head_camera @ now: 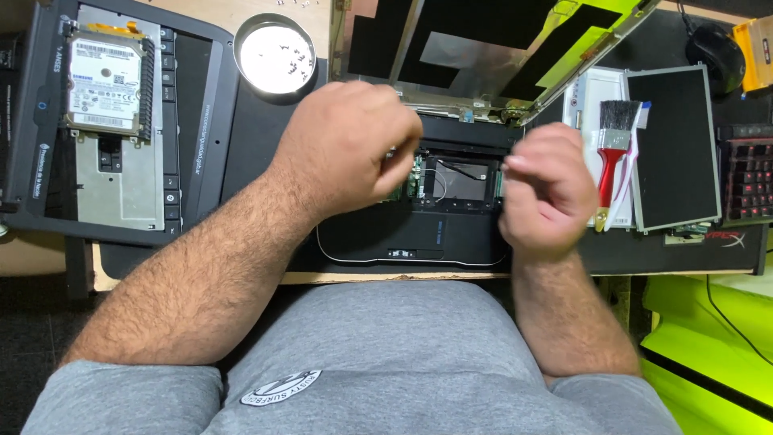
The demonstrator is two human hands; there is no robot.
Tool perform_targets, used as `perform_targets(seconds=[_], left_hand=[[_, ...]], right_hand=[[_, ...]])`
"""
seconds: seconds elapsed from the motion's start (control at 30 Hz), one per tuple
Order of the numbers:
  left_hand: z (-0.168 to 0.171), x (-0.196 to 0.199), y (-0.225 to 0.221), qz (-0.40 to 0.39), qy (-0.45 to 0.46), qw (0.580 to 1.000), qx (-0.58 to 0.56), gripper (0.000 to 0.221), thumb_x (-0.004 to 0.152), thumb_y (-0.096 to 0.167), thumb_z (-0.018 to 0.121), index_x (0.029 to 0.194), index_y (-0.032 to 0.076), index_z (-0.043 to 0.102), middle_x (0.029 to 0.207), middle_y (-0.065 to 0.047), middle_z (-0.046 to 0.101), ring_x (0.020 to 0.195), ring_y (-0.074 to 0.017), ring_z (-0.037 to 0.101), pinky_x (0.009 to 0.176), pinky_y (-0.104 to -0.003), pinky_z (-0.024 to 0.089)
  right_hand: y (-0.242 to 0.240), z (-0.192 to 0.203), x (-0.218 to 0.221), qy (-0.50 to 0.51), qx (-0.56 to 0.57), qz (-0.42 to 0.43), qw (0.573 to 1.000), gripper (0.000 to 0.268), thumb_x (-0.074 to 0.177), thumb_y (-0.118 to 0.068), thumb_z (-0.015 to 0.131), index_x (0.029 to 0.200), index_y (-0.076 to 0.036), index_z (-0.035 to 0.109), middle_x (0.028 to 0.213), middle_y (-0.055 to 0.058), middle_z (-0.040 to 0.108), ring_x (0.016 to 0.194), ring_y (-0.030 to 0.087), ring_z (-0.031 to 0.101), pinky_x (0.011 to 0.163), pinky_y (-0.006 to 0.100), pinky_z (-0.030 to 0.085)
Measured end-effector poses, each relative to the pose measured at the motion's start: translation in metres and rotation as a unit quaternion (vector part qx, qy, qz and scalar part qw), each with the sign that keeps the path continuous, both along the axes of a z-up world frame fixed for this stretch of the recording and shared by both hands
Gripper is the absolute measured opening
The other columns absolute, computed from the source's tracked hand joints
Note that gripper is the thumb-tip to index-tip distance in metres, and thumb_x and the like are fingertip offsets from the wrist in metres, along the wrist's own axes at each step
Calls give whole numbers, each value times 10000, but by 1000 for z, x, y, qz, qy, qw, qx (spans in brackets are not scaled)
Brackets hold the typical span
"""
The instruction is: Repairing internal laptop components by connecting wires and using a screwdriver.
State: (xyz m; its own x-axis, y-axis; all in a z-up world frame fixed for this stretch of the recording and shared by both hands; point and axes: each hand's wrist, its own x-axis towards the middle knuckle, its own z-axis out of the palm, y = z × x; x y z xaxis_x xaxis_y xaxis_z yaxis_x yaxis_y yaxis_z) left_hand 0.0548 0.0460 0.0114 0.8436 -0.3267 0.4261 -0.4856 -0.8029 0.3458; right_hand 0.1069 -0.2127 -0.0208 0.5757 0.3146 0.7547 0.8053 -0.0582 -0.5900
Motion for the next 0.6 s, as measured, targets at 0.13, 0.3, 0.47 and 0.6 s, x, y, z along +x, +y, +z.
perform_targets(seconds=[0.13,0.3,0.47,0.6], left_hand=[[-3,-3,-8,-80,-26,995,-51,133,869,93,649,776,178,607,669,35,550,650,-143,549,602,-312,530],[0,0,-8,4,105,993,55,144,881,136,647,752,141,584,672,40,567,642,-157,573,515,-347,549],[-4,2,-5,17,148,984,97,139,889,161,634,760,133,589,713,3,592,661,-251,591,496,-433,493],[-1,-5,-8,-29,120,990,67,36,851,140,677,816,133,683,705,-45,632,748,-266,711,685,-424,594]], right_hand=[[-33,4,1,-38,-20,-7,999,75,868,34,618,922,-8,650,777,107,614,755,244,593,791,408,512],[-73,4,-13,-77,-141,-79,984,103,826,107,689,918,70,659,814,175,632,784,322,588,813,463,480],[-98,-21,-32,-89,-235,-157,955,25,822,-15,705,845,-4,709,774,116,661,810,284,608,886,450,419],[-103,-31,-37,-146,-250,-146,946,96,911,-68,782,1005,-46,778,941,104,655,897,343,556,889,497,405]])
